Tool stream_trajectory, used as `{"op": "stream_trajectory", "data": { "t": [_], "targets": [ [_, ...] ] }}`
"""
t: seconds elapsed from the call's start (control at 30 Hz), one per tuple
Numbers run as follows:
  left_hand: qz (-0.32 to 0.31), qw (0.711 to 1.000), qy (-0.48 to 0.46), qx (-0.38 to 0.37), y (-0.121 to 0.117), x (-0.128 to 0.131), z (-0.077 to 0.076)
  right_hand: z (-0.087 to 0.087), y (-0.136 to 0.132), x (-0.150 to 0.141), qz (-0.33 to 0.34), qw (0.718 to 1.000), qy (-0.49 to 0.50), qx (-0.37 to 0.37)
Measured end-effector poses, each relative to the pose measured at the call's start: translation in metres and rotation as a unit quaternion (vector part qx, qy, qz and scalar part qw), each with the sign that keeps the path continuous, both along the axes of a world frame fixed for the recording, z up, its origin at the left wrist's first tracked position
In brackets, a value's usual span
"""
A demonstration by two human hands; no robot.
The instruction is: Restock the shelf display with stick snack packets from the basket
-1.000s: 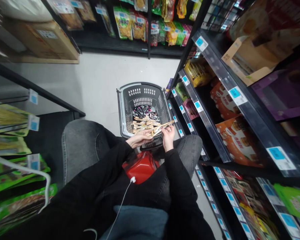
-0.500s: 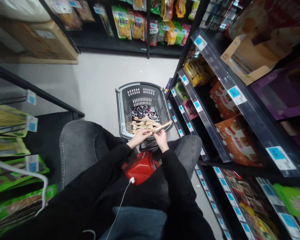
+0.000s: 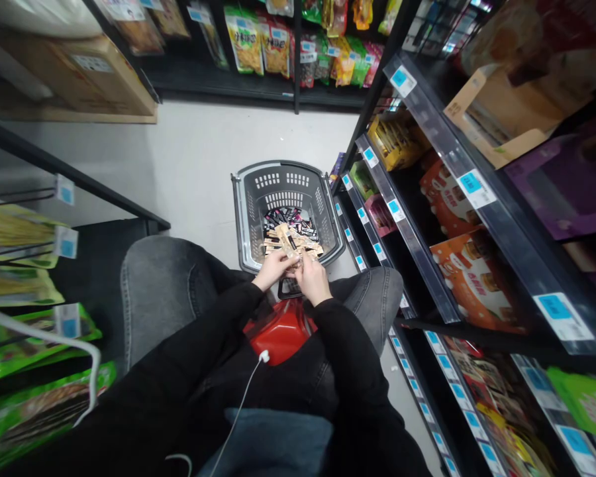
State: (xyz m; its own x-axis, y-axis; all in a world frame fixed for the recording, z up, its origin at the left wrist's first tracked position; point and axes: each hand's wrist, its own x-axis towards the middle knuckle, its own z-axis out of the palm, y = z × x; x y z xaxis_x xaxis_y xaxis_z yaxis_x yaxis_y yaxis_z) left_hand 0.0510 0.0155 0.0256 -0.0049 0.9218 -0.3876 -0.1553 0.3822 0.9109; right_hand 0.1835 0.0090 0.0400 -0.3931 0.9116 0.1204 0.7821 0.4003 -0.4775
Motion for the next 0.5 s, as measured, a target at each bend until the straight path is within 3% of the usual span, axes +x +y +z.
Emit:
{"op": "stream_trajectory", "data": {
  "t": [0.17,0.5],
  "targets": [
    [0.073,0.994,-0.066,-0.037,0.0,-0.001,0.006,0.001,0.003,0.001,0.011,0.994,-0.089,-0.056],
    [0.085,0.993,-0.072,-0.05,0.0,0.004,-0.006,-0.001,0.008,-0.001,0.069,0.982,-0.166,-0.063]
  ]
}}
